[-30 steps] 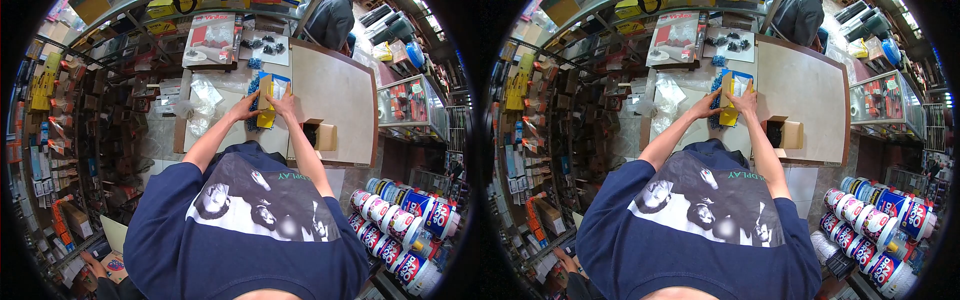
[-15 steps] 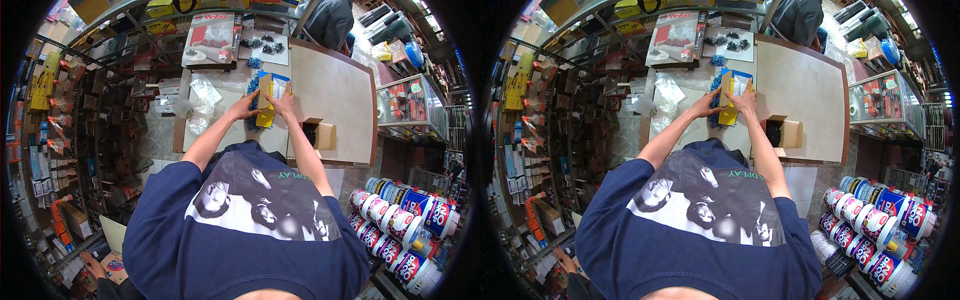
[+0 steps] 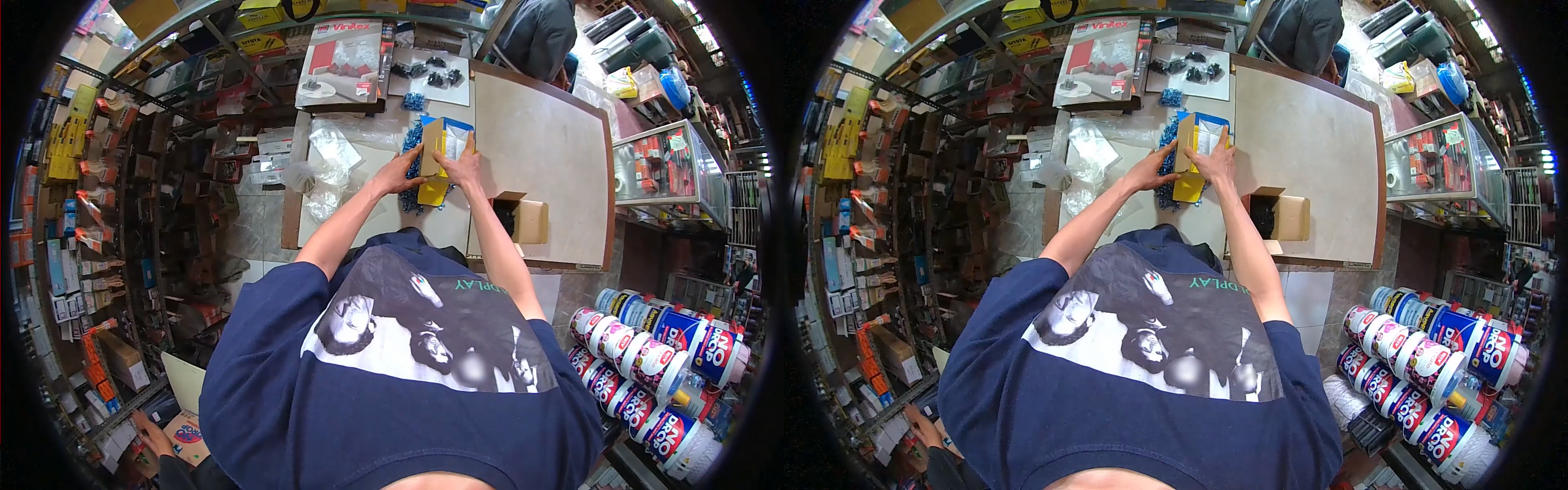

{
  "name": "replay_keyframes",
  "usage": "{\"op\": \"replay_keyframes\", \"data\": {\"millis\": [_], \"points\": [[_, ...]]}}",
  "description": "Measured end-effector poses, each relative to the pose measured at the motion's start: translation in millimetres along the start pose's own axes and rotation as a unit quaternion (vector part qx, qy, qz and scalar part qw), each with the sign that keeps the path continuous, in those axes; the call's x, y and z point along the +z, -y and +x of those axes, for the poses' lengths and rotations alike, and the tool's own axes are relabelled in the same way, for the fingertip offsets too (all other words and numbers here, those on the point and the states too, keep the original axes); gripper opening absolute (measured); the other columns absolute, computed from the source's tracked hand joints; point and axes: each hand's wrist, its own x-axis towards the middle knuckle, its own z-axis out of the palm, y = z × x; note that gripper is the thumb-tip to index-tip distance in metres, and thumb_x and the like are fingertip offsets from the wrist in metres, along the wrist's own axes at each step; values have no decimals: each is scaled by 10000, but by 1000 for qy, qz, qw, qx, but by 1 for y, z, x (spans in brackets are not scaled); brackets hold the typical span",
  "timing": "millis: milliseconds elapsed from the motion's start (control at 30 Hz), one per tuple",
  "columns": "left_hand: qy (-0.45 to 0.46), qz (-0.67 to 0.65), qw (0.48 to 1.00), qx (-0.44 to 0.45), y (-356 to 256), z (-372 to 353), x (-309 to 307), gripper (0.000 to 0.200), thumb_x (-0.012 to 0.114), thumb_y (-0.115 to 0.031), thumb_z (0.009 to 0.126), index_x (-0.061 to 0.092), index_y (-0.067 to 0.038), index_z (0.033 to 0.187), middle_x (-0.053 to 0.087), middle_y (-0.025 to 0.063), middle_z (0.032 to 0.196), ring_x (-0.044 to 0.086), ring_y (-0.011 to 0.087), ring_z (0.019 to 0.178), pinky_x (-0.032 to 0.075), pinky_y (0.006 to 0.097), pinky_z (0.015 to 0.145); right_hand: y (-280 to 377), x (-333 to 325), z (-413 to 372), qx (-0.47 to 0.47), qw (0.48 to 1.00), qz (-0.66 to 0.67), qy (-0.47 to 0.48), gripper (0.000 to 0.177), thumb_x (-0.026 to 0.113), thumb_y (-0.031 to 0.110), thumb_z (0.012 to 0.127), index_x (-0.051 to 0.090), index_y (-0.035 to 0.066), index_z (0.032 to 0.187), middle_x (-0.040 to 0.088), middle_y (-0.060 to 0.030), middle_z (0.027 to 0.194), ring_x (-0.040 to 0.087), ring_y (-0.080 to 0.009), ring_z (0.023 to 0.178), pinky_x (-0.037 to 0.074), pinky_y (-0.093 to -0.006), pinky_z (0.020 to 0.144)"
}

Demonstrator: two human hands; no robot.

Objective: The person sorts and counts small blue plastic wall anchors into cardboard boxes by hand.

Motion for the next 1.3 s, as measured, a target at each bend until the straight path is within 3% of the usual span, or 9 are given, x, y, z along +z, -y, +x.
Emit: {"op": "replay_keyframes", "data": {"millis": [333,500,633,700,1100,1300], "points": [[-9,-16,1000,9,-3,-3,-1,889,648,-433,800,170,-41,1439,251,153,1478,290,300,1343,222,519,1094,0,-1,0,10,1000,-2,9,1197,728,588,598,68,90,1464,379,-358,1257,453,-461,1157,411,-449,968],[-11,-33,999,6,-1,-5,3,881,643,-427,808,169,-34,1438,264,161,1471,310,302,1333,231,488,1097,-3,0,0,-7,1000,-9,-11,1211,705,628,589,60,95,1465,394,-351,1236,495,-461,1105,450,-471,907],[-10,-34,999,7,-1,-6,3,875,639,-426,814,170,-29,1437,264,168,1469,310,302,1333,232,474,1099,0,-6,-4,2,1000,15,7,1194,721,596,605,65,90,1465,380,-375,1235,465,-470,1139,424,-458,948],[-12,-23,1000,4,-3,-7,2,871,638,-422,817,172,-25,1436,263,169,1469,309,303,1333,233,471,1098,-2,-4,-3,-11,1000,-3,-15,1196,708,614,599,67,92,1463,420,-332,1197,507,-457,1085,452,-477,893],[-9,-31,999,2,5,-9,6,889,637,-439,814,159,-24,1439,242,163,1479,276,297,1352,209,489,1105,-6,-3,-1,-22,1000,-6,-21,1204,716,599,605,60,57,1457,441,-346,1140,526,-452,1044,466,-456,876],[-3,-14,1000,-2,11,-10,8,908,640,-446,810,143,-26,1443,236,164,1481,261,295,1358,208,492,1105,1,-14,-10,-13,1000,7,-13,1195,728,600,608,87,58,1458,412,-370,1189,476,-470,1116,424,-456,943]]}}
